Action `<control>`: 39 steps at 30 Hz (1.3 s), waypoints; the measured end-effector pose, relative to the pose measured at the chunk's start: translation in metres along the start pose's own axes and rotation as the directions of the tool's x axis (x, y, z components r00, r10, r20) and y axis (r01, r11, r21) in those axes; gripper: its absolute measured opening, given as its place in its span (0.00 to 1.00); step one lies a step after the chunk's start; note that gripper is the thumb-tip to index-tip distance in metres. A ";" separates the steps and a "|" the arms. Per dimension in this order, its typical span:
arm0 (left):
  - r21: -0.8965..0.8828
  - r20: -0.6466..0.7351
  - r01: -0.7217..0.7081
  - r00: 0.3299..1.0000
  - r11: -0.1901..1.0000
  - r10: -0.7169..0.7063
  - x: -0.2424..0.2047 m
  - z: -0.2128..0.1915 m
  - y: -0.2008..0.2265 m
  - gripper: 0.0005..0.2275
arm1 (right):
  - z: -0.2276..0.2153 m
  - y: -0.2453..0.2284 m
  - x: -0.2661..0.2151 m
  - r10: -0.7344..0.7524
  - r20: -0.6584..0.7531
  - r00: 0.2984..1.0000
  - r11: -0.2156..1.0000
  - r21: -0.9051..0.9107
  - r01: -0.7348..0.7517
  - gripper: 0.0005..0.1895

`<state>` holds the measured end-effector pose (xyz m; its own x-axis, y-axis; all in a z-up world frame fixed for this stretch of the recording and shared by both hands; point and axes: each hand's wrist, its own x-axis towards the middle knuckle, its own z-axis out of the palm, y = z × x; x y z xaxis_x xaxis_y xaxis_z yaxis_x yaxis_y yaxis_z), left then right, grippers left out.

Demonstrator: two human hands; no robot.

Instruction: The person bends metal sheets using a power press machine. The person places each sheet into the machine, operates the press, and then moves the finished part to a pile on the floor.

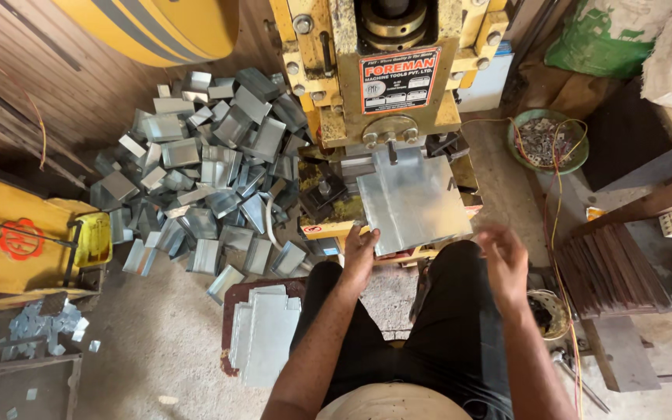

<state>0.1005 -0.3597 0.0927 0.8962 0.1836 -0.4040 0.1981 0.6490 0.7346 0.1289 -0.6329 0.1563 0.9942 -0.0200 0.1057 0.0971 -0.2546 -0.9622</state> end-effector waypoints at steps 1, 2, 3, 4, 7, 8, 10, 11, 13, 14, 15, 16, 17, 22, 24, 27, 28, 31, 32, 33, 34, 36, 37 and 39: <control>-0.002 0.013 -0.058 0.998 0.998 0.058 0.002 -0.003 -0.002 0.34 | 0.002 0.005 0.011 0.137 0.033 0.990 0.988 0.067 -0.139 0.15; -0.005 0.026 -0.115 0.993 0.993 0.116 0.003 -0.006 -0.003 0.31 | 0.003 0.010 0.023 0.269 0.075 0.960 0.952 0.129 -0.277 0.17; -0.010 0.036 -0.174 0.984 0.985 0.174 0.002 -0.010 -0.003 0.29 | 0.007 0.015 0.031 0.393 0.130 0.911 0.893 0.183 -0.411 0.20; 0.052 0.004 -0.183 0.983 0.982 0.183 -0.001 -0.013 -0.002 0.27 | 0.013 0.019 0.032 0.400 0.250 0.882 0.825 0.320 -0.465 0.21; 0.269 -0.050 -0.159 0.983 0.950 0.179 -0.012 -0.021 0.007 0.24 | 0.033 0.023 0.031 0.340 0.482 0.808 0.600 0.550 -0.581 0.27; 0.362 -0.041 -0.128 0.987 0.923 0.153 -0.016 -0.024 0.012 0.24 | 0.040 0.022 0.029 0.336 0.480 0.811 0.586 0.568 -0.578 0.28; 0.452 -0.030 -0.114 0.989 0.885 0.143 -0.022 -0.026 0.018 0.23 | 0.047 0.018 0.024 0.331 0.480 0.812 0.555 0.597 -0.579 0.31; 0.455 -0.024 -0.137 0.986 0.880 0.166 -0.021 -0.027 0.023 0.22 | 0.051 0.014 0.025 0.324 0.485 0.813 0.537 0.613 -0.580 0.33; 0.393 0.022 -0.188 0.981 0.900 0.195 -0.019 -0.029 0.031 0.20 | 0.058 0.006 0.031 0.312 0.501 0.807 0.490 0.643 -0.589 0.35; 0.325 0.061 -0.212 0.977 0.922 0.203 -0.020 -0.030 0.034 0.20 | 0.061 0.001 0.034 0.308 0.514 0.801 0.460 0.656 -0.598 0.36; 0.255 0.109 -0.237 0.970 0.937 0.216 -0.016 -0.028 0.037 0.19 | 0.062 -0.003 0.038 0.298 0.520 0.800 0.433 0.674 -0.599 0.37; 0.248 0.070 -0.177 0.984 0.952 0.165 -0.014 -0.026 0.039 0.20 | 0.061 -0.007 0.041 0.326 0.520 0.790 0.420 0.669 -0.614 0.39; 0.239 0.032 -0.119 0.993 0.964 0.115 -0.013 -0.024 0.042 0.20 | 0.061 -0.011 0.046 0.350 0.521 0.779 0.407 0.664 -0.627 0.40; 0.216 0.005 -0.059 0.998 0.975 0.060 -0.016 -0.025 0.042 0.23 | 0.060 -0.013 0.046 0.365 0.517 0.774 0.452 0.629 -0.633 0.47; 0.240 -0.048 -0.001 0.999 0.971 0.013 -0.013 -0.026 0.041 0.23 | 0.061 -0.011 0.048 0.380 0.500 0.778 0.473 0.617 -0.629 0.48; 0.261 -0.053 -0.003 0.998 0.965 0.017 -0.003 -0.031 0.036 0.27 | 0.062 -0.008 0.049 0.371 0.508 0.778 0.486 0.608 -0.628 0.49; 0.230 -0.017 -0.012 1.000 0.973 0.017 -0.001 -0.035 0.032 0.29 | 0.060 -0.007 0.049 0.364 0.509 0.780 0.479 0.616 -0.625 0.50; 0.168 0.057 -0.019 0.998 0.986 0.009 0.003 -0.048 0.025 0.37 | 0.059 -0.002 0.052 0.350 0.497 0.794 0.536 0.589 -0.605 0.50; 0.175 0.063 -0.007 0.998 0.985 -0.004 0.003 -0.052 0.026 0.41 | 0.059 0.000 0.057 0.350 0.480 0.805 0.601 0.544 -0.586 0.50; 0.184 0.073 0.006 0.997 0.983 -0.020 0.003 -0.053 0.025 0.46 | 0.058 0.002 0.063 0.349 0.458 0.818 0.662 0.497 -0.561 0.50; 0.209 0.095 -0.015 0.995 0.978 -0.005 0.002 -0.053 0.026 0.43 | 0.058 0.005 0.071 0.379 0.465 0.800 0.615 0.519 -0.593 0.48; 0.262 0.138 -0.060 0.990 0.963 0.024 0.000 -0.050 0.031 0.40 | 0.063 0.011 0.091 0.433 0.484 0.761 0.513 0.562 -0.649 0.44; 0.230 0.165 -0.068 0.986 0.971 0.030 -0.003 -0.047 0.034 0.38 | 0.069 0.016 0.100 0.399 0.487 0.777 0.558 0.544 -0.627 0.36; 0.165 0.217 -0.082 0.975 0.983 0.045 -0.008 -0.037 0.039 0.36 | 0.081 0.027 0.111 0.327 0.495 0.805 0.645 0.506 -0.573 0.22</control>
<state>0.0866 -0.3084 0.1046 0.9690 0.0477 -0.2425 0.1868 0.5013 0.8448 0.2459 -0.5641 0.1216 0.8549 0.3795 -0.3539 -0.4838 0.3367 -0.8078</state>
